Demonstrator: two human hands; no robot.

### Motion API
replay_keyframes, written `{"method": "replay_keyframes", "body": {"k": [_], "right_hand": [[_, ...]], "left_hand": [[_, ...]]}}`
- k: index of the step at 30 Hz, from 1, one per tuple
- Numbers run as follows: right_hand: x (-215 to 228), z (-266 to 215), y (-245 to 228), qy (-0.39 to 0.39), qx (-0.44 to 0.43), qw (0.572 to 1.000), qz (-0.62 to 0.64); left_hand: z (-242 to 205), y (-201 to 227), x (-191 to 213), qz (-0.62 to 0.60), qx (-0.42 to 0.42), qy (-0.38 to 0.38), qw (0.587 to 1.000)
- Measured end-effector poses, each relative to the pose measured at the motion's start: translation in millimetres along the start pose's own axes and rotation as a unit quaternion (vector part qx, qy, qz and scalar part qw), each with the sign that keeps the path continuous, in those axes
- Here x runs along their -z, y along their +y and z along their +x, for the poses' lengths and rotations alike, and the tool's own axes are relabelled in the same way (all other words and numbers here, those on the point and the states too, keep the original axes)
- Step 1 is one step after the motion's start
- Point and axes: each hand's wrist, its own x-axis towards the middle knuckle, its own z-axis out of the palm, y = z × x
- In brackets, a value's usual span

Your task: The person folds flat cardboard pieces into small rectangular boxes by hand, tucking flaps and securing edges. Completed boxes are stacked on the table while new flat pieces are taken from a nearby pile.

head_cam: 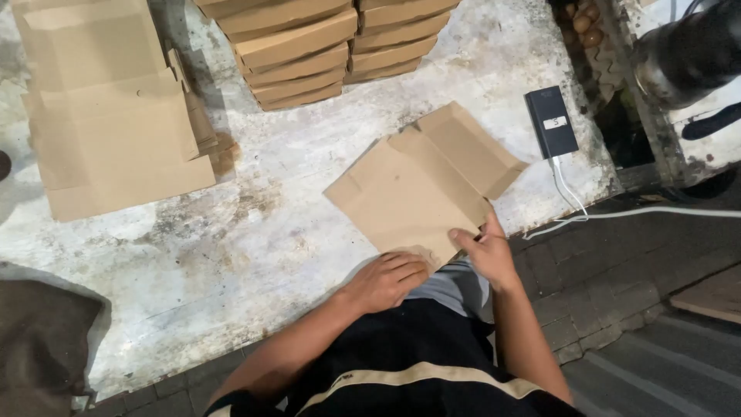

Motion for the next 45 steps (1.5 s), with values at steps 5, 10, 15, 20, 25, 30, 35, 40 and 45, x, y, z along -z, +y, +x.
{"method": "replay_keyframes", "body": {"k": [5,10,15,20,25,30,35,40,45], "right_hand": [[8,16,24,0.067,0.058,0.996,0.008],[2,17,11,0.124,0.096,0.987,0.025],[-23,3,10,0.133,0.067,0.988,0.035],[-24,8,72,0.165,0.111,0.980,0.018],[-28,4,99,0.248,0.194,0.931,-0.187],[-31,3,71,0.209,0.245,0.924,-0.204],[-27,3,73,0.190,0.215,0.946,-0.150],[-25,6,69,0.139,0.211,0.967,-0.022],[-23,8,81,0.109,0.204,0.973,0.023]], "left_hand": [[17,-17,4,0.044,0.070,0.016,0.996],[35,-51,-26,0.084,0.164,0.032,0.982],[49,-60,-36,-0.069,0.233,0.090,0.966],[44,-73,-28,-0.091,0.233,0.088,0.964],[47,-70,-15,-0.137,0.267,0.072,0.951],[59,-59,-2,-0.180,0.266,0.040,0.946],[52,-58,-7,-0.234,0.263,0.028,0.935],[49,-64,-11,-0.269,0.241,0.014,0.932],[50,-67,-6,-0.254,0.234,0.002,0.939]]}}
